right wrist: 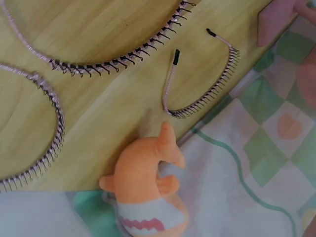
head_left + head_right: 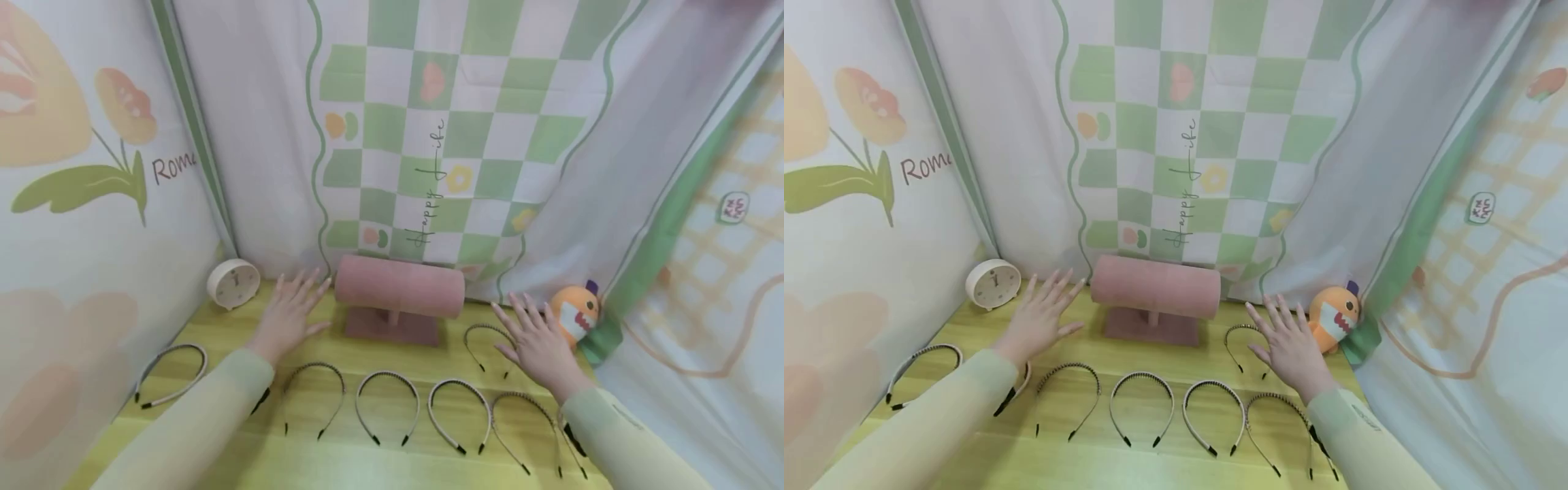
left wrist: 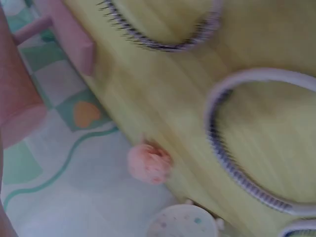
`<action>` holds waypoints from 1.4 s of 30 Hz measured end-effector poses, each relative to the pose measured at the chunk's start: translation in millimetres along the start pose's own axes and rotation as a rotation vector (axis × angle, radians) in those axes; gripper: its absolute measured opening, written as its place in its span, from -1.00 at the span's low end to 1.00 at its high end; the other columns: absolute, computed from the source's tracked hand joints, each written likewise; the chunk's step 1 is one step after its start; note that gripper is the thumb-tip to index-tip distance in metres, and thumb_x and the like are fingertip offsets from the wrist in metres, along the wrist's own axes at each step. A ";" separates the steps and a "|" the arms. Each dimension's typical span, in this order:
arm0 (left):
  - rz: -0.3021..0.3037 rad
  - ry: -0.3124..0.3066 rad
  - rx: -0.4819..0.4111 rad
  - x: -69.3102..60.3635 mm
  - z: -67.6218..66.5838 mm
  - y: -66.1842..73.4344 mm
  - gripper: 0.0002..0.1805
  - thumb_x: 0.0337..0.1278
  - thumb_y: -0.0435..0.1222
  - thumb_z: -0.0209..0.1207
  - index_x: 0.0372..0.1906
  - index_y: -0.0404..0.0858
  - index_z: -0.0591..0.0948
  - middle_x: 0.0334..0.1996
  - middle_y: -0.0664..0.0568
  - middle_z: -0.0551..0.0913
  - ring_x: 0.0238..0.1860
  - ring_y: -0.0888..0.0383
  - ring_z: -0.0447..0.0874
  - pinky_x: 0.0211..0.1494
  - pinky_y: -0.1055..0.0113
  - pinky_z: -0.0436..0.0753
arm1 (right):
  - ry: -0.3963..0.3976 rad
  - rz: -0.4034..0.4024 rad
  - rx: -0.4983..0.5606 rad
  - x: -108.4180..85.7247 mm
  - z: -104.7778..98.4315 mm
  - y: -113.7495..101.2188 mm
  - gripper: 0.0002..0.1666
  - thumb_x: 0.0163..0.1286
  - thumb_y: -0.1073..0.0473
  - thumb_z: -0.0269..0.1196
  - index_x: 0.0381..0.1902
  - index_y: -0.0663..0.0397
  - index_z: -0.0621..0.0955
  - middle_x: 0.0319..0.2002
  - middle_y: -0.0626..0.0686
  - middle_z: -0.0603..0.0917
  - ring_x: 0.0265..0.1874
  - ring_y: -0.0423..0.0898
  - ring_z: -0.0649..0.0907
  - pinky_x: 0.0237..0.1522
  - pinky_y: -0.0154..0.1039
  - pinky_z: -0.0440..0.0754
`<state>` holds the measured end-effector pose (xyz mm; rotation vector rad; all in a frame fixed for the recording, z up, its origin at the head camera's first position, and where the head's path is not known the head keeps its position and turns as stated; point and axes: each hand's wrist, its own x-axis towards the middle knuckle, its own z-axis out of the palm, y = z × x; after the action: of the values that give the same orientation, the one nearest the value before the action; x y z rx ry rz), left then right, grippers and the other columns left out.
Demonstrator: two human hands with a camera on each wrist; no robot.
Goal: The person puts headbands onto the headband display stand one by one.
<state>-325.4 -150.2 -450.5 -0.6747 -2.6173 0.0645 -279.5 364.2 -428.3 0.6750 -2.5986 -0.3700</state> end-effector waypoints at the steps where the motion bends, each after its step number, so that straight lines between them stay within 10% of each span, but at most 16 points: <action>1: -0.004 0.002 -0.003 5.7 0.2 1.5 -0.02 0.23 0.32 -0.01 0.58 -0.10 0.02 0.57 -0.06 -0.23 0.53 -0.10 -0.33 0.45 -0.15 -0.44 | -0.016 0.016 0.018 2.0 4.4 0.4 -0.02 0.36 -0.25 0.19 0.57 -0.01 0.11 0.54 0.26 -0.09 0.46 0.32 0.03 0.42 0.23 -0.32; 10: 0.030 -0.024 -0.039 47.4 -5.4 28.2 -0.07 0.29 0.09 0.15 0.57 -0.22 0.03 0.54 -0.10 0.01 0.53 -0.05 -0.13 0.49 -0.10 -0.22 | -0.114 0.229 0.257 5.3 51.2 -2.5 -0.19 0.49 -0.13 0.10 0.50 0.21 0.19 0.42 0.46 0.14 0.38 0.43 0.13 0.35 0.38 -0.06; 19: 0.067 0.232 -0.088 68.3 10.0 48.5 -0.17 0.01 -0.09 0.45 0.38 -0.30 0.40 0.25 -0.23 0.40 0.27 -0.20 0.33 0.30 -0.06 0.37 | -0.169 0.466 0.438 -10.6 90.4 -0.8 -0.39 0.42 0.07 0.19 0.13 0.57 0.43 0.03 0.53 0.48 0.07 0.47 0.42 0.14 0.37 0.32; 25: 0.023 0.242 -0.049 73.0 17.2 57.1 -0.14 -0.05 -0.10 0.48 0.38 -0.26 0.39 0.24 -0.20 0.40 0.22 -0.19 0.34 0.25 -0.05 0.41 | -0.261 0.617 0.518 -16.3 106.0 2.3 -0.56 0.39 0.03 0.20 -0.22 0.41 0.52 -0.36 0.25 0.57 -0.33 0.21 0.58 -0.28 0.17 0.56; 31: -0.007 0.285 -0.065 74.2 20.7 64.8 -0.31 -0.04 -0.43 0.37 0.30 -0.28 0.47 0.19 -0.21 0.46 0.22 -0.21 0.37 0.27 -0.09 0.39 | -0.421 0.708 0.635 -14.4 103.5 -0.9 -0.57 0.39 0.17 0.04 -0.08 0.54 0.52 -0.18 0.42 0.62 -0.23 0.33 0.64 -0.20 0.22 0.60; 42: -0.033 0.232 -0.081 74.3 16.3 70.3 -0.31 -0.02 -0.50 0.32 0.33 -0.30 0.44 0.24 -0.23 0.42 0.28 -0.24 0.30 0.28 -0.14 0.38 | -0.410 0.825 0.764 -12.8 112.7 3.4 -0.77 0.21 0.24 0.11 -0.42 0.37 0.57 -0.31 0.34 0.62 -0.33 0.20 0.59 -0.19 0.15 0.58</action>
<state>-359.1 -52.4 -446.2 -0.6263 -2.4167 -0.1234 -323.2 390.1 -529.8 -0.3599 -3.0866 0.8472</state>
